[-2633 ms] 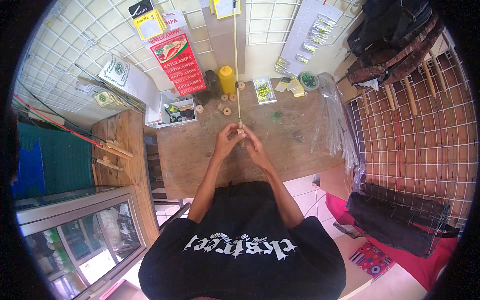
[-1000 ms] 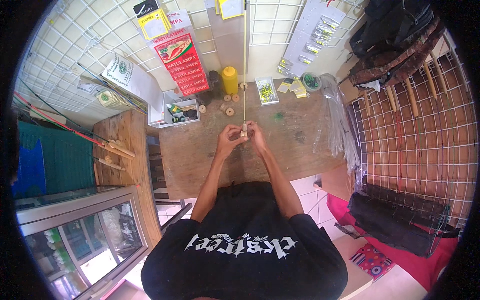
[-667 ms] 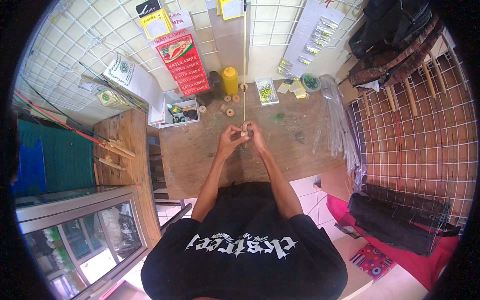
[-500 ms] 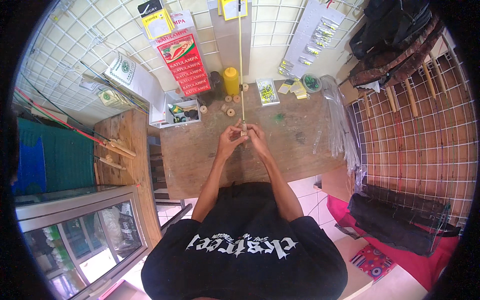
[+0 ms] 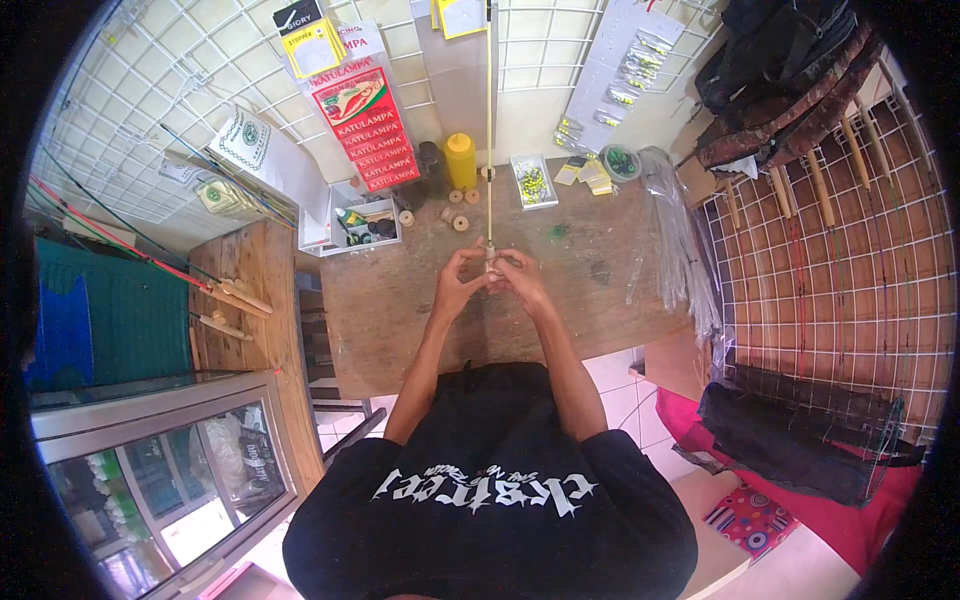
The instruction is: Winding thread to repair or secure a guide on a fishing rod section.
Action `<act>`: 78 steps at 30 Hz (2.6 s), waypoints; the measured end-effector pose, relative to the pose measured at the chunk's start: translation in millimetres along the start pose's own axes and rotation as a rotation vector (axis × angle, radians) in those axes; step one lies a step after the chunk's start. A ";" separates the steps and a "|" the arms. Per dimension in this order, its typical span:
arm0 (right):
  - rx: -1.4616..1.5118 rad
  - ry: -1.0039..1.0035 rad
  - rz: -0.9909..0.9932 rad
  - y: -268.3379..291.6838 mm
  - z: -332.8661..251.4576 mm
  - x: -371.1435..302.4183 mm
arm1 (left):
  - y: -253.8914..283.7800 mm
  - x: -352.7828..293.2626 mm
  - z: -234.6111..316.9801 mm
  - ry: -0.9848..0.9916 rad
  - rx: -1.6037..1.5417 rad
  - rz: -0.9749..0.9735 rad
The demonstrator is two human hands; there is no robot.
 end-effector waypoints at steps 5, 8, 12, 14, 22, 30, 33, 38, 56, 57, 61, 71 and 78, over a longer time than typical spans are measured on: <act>-0.022 -0.011 0.024 1.3 2.5 0.4 | 4.0 -0.7 5.7 0.108 -0.166 0.143; 0.009 0.000 -0.003 -3.5 4.1 1.3 | 12.6 0.6 -15.6 0.052 0.161 0.156; -0.004 0.024 0.017 -3.7 3.3 -1.9 | 14.9 -1.9 -9.5 -0.036 0.404 0.234; -0.007 0.046 0.033 -1.7 2.0 -2.8 | 19.0 0.3 -4.5 0.023 0.454 0.209; 0.012 0.089 0.070 -6.4 7.1 -3.5 | 14.5 -17.5 -21.1 -0.002 -0.214 0.008; 0.026 0.118 0.122 -5.2 8.4 -5.9 | 6.7 -30.1 4.1 -0.096 0.146 -0.059; 0.027 0.118 0.095 -6.6 9.1 -7.4 | 4.7 -36.7 11.4 -0.168 0.166 -0.037; -0.010 0.107 0.093 -4.9 7.9 -9.0 | 1.7 -43.7 6.8 -0.112 0.178 -0.091; -0.140 0.105 -0.006 -2.3 2.5 -4.4 | -5.5 -63.1 4.9 -0.073 0.008 -0.197; -0.168 0.097 -0.004 -3.0 0.5 -4.8 | -6.4 -63.9 7.3 -0.072 0.007 -0.199; -0.228 0.084 0.022 -5.5 -2.8 -9.8 | -6.6 -67.6 -0.3 0.070 -0.143 -0.186; -0.303 0.119 0.026 -1.0 -7.0 -6.7 | -12.2 -67.4 -10.9 0.143 -0.408 -0.172; -0.274 0.123 -0.002 -4.8 -7.9 -12.8 | 4.5 -43.1 0.6 0.076 -0.033 0.050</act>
Point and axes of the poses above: each hand's wrist, its own x-axis towards the middle knuckle, its own y-axis out of the back of the hand, z = x × y, the point moved 5 cm from there along x, towards the middle knuckle, and after that the axes turned 12 degrees about x, right-handed, at the moved point
